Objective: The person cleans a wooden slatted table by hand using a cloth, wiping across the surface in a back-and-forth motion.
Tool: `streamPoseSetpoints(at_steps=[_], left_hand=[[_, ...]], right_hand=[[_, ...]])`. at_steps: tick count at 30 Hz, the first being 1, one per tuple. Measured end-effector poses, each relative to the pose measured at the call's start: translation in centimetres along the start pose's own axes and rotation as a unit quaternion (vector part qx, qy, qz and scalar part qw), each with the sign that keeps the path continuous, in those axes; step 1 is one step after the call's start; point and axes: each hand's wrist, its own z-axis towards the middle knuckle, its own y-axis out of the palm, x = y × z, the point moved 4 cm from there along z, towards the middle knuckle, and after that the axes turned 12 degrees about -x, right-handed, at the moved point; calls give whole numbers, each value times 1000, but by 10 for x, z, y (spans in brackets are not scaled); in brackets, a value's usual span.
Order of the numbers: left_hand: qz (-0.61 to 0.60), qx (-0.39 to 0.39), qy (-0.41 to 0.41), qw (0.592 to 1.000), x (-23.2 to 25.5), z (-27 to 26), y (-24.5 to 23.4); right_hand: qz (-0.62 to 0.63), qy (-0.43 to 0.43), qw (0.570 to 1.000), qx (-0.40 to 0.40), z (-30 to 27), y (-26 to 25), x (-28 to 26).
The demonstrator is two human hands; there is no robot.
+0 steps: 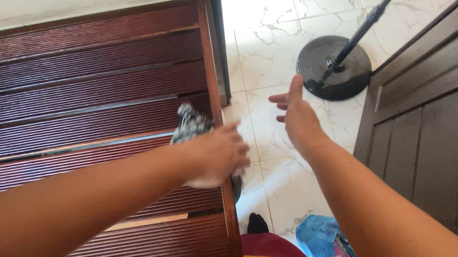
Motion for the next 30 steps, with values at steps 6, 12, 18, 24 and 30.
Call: streamPoseSetpoints(at_steps=[6, 12, 18, 24, 30], left_hand=[[-127, 106, -71, 984, -84, -14, -35], [-119, -122, -63, 983, -8, 11, -10], [-119, -21, 203, 972, 103, -8, 31], [-180, -150, -156, 960, -40, 6, -22], [-101, -233, -11, 967, 53, 16, 17]], right_hand=[[-1, 24, 1000, 5, -14, -17, -6], [-32, 26, 999, 11, -27, -10, -3], [-37, 12, 999, 14, -30, -7, 21], [-21, 11, 1000, -2, -13, -7, 20], [-56, -5, 998, 6, -25, 1, 11]])
